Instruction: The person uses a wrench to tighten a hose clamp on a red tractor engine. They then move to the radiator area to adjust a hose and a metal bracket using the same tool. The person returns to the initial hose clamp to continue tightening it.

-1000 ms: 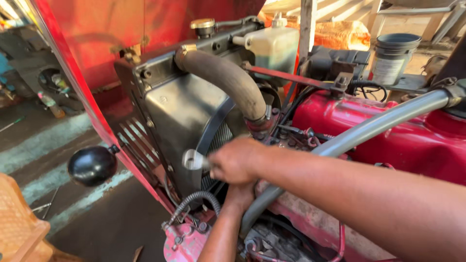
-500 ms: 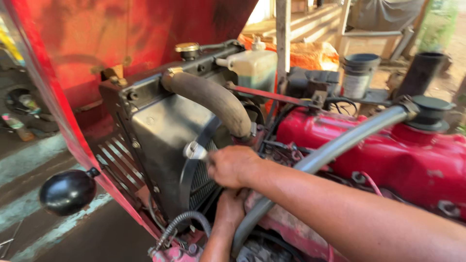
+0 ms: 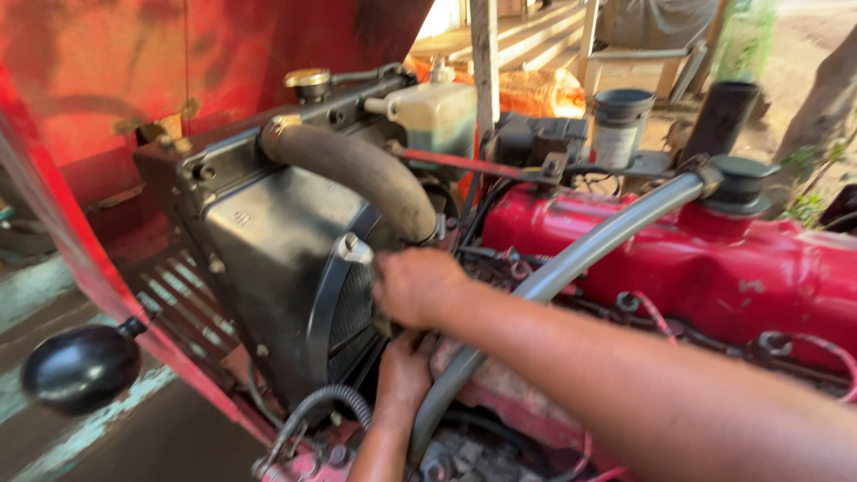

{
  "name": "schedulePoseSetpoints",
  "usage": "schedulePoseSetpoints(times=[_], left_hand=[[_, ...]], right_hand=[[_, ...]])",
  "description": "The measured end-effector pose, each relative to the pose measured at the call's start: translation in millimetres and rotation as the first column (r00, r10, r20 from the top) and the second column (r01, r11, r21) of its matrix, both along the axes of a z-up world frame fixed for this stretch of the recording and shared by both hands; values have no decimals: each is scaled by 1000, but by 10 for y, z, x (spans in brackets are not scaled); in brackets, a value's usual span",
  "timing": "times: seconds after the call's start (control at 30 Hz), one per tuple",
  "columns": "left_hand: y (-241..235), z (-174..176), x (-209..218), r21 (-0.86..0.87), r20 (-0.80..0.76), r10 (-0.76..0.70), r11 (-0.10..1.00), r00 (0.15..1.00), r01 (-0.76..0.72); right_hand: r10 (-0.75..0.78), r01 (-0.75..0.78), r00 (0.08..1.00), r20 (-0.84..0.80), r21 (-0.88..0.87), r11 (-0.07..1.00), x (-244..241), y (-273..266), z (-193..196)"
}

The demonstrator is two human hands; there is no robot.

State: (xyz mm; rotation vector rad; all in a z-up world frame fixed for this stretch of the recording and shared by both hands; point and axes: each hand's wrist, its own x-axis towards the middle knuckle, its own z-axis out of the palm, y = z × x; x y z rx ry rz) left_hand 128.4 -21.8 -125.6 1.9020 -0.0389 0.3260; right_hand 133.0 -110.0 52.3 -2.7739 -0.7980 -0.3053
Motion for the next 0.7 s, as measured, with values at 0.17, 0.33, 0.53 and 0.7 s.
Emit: schedulePoseSetpoints(times=[0.17, 0.33, 0.53, 0.7], left_hand=[[-54, -184, 165, 60, -79, 57, 997, 995, -52], [-284, -290, 351, -291, 159, 113, 955, 981, -62], [-23, -188, 90, -19, -64, 26, 999, 998, -28], [-41, -186, 140, 257, -7, 9, 966, 1000, -7]], right_hand=[[1, -1, 1000, 5, 6, 1000, -95, -25, 74], [334, -350, 937, -107, -253, 902, -272, -37, -44], [21, -23, 999, 48, 44, 999, -60, 56, -11], [142, -141, 990, 10, -89, 986, -145, 47, -155]])
